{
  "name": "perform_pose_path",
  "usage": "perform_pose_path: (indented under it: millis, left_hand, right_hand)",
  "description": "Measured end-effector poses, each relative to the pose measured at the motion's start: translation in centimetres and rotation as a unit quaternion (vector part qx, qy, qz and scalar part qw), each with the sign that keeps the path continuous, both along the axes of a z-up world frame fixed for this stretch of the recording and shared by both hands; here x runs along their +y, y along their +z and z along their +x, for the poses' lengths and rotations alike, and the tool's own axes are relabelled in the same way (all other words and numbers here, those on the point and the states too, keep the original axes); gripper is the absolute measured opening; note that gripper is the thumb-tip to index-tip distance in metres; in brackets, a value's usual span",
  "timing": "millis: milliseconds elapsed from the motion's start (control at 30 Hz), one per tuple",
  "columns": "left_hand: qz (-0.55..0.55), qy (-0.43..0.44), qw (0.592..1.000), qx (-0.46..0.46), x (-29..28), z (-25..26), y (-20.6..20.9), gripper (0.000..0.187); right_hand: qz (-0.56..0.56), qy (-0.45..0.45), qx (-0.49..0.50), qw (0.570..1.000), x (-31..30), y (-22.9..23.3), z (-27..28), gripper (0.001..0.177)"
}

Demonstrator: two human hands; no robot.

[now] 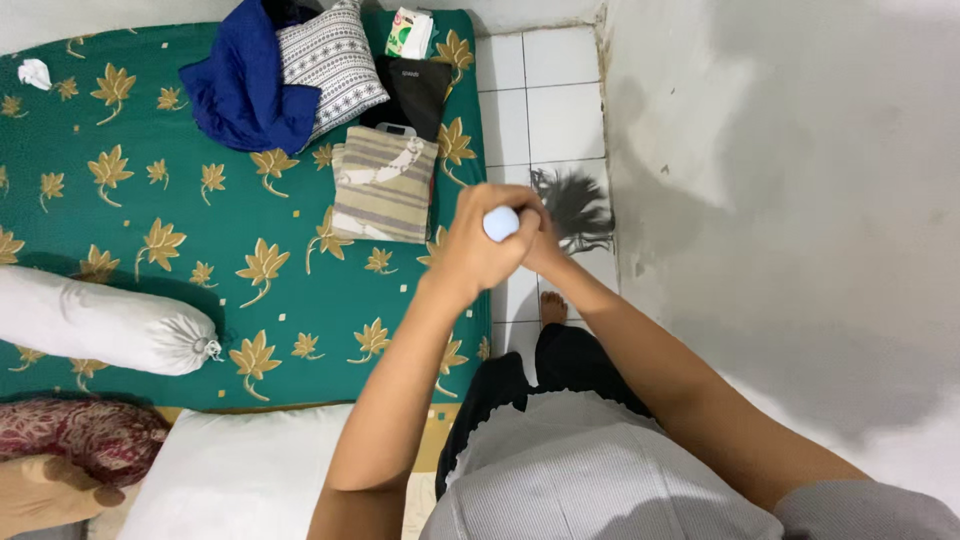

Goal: The person mops the tiled floor using a string mop, moving it back and forth across the room. The person works around a bed and a wooden cabinet, covering the visible floor area.

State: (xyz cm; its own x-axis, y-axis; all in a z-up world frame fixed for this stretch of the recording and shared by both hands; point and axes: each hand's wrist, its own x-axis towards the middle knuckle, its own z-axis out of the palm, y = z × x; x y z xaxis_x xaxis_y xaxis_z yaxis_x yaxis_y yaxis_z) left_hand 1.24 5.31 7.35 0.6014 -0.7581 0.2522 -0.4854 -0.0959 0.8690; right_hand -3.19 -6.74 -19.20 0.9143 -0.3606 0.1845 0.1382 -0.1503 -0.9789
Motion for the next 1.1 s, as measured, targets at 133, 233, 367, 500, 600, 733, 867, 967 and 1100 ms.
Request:
perform_pose_path:
  millis: [133, 233, 367, 500, 600, 733, 867, 967, 1100]
  left_hand:
    - [0.038, 0.000, 0.999, 0.006, 1.8, -0.9, 2.8, 0.017]
    - [0.050, -0.021, 0.999, -0.009, 2.1, -2.1, 3.4, 0.017]
    - [0.052, -0.079, 0.995, 0.020, 2.8, -4.0, 3.5, 0.018]
    - [-0.007, -0.132, 0.991, 0.029, 3.2, -5.7, 2.1, 0.016]
    - [-0.046, -0.142, 0.986, 0.070, 3.6, -7.2, -0.7, 0.010]
    - [-0.087, -0.140, 0.984, 0.063, 4.2, -8.7, -5.2, 0.007]
    - [-0.073, -0.125, 0.984, 0.101, 4.8, -10.2, -7.8, 0.010]
    - [-0.042, -0.106, 0.989, 0.091, 4.6, -10.3, -7.6, 0.010]
    - [-0.094, -0.098, 0.991, 0.012, 4.3, -9.3, -4.7, 0.012]
  right_hand:
    - [-0.024, 0.001, -0.031, 0.999, 5.6, 2.8, -1.0, 0.029]
    - [-0.040, -0.008, -0.038, 0.998, 7.2, 4.8, -2.4, 0.032]
    - [-0.058, -0.020, -0.031, 0.998, 6.8, 5.7, -4.5, 0.030]
    - [-0.010, 0.015, -0.078, 0.997, 5.3, 2.4, -7.1, 0.020]
    - [-0.077, 0.039, -0.042, 0.995, 2.7, -1.2, -8.3, 0.011]
    - [-0.177, -0.003, -0.098, 0.979, 0.4, -1.8, -10.6, 0.018]
    - [-0.235, -0.017, -0.084, 0.968, -0.2, -0.1, -12.3, 0.028]
    - [-0.199, -0.064, 0.006, 0.978, 0.6, -1.0, -12.2, 0.033]
    - [-0.135, -0.004, -0.014, 0.991, 0.4, -1.8, -11.4, 0.025]
